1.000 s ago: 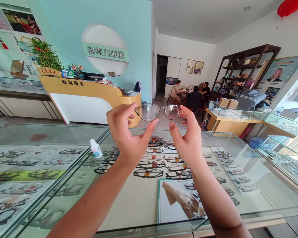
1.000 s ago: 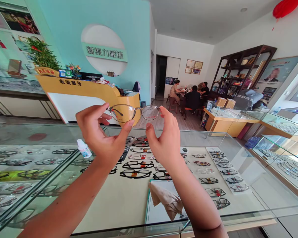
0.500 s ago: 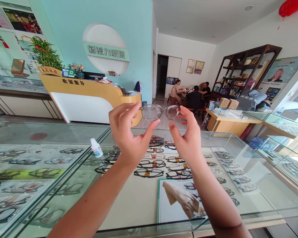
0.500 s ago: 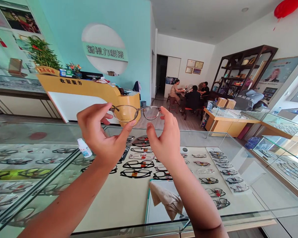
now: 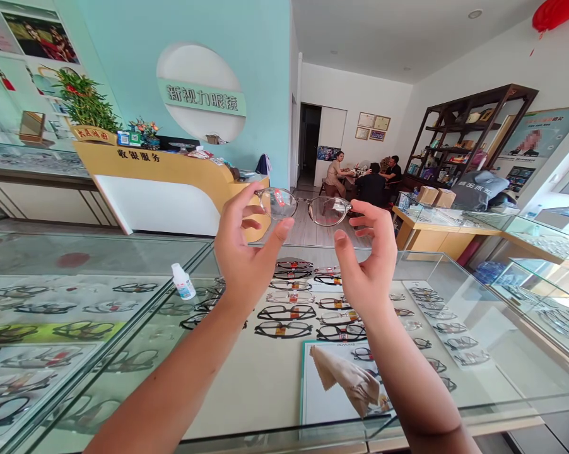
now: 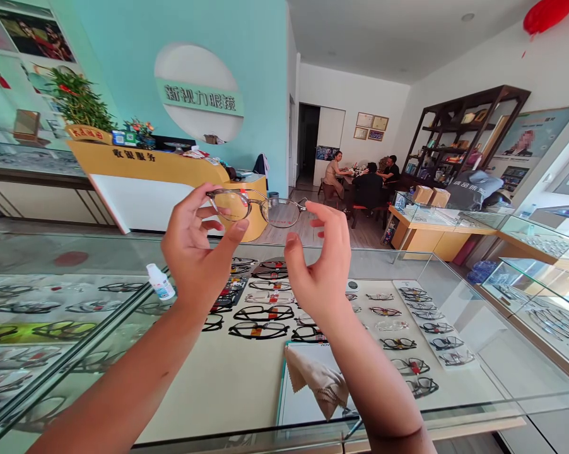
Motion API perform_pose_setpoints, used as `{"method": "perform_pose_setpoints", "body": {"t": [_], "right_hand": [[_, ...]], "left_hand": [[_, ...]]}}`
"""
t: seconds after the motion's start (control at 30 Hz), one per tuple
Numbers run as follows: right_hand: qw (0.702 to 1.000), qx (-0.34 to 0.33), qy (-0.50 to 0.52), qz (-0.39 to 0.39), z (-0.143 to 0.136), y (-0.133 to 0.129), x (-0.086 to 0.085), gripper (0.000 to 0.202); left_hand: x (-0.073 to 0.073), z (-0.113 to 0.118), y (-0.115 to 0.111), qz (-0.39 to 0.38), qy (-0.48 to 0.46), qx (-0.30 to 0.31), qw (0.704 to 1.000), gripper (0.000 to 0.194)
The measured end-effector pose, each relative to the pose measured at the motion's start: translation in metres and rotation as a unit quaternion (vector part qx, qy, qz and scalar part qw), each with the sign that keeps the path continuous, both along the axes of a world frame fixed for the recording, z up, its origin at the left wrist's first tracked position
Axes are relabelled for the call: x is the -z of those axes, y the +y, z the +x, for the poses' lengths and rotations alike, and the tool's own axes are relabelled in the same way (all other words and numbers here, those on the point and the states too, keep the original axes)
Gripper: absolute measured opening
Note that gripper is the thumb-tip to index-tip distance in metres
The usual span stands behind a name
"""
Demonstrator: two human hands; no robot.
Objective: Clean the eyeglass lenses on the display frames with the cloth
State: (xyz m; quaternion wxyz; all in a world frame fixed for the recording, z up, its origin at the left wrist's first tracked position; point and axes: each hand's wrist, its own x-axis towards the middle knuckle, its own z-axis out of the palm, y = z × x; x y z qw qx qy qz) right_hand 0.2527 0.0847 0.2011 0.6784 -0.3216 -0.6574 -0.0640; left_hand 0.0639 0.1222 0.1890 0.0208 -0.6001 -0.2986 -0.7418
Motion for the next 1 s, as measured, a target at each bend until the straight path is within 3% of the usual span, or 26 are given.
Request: {"method": "perform_pose_setpoints", "body": {"t": [0.23, 0.4, 0.77, 0.9, 1.0], "right_hand": [[0.999, -0.001, -0.001, 0.034, -0.0003, -0.0006, -0.0020, 0.038], [0.999, -0.006, 0.002, 0.042, -0.0017, -0.0032, -0.0036, 0.039], [0.996, -0.007, 0.023, 0.087, -0.0040, -0.0084, -0.0027, 0.025], [0.997, 0.001, 0.035, 0.063, -0.0041, -0.0059, -0.0020, 0.021], [0.997, -0.038, 0.062, 0.035, -0.0033, 0.0003, -0.0004, 0.019]], "left_hand": [[0.0006, 0.0000, 0.0006, -0.022, -0.004, 0.021, 1.000, 0.059], [0.0023, -0.0001, 0.0044, -0.019, -0.020, 0.021, 0.999, 0.068], [0.0011, 0.0024, 0.0047, -0.056, -0.053, 0.083, 0.994, 0.059], [0.0024, 0.0032, 0.0046, -0.054, -0.052, 0.056, 0.996, 0.058], [0.0032, 0.0038, 0.0021, -0.020, -0.044, -0.015, 0.999, 0.058]]}}
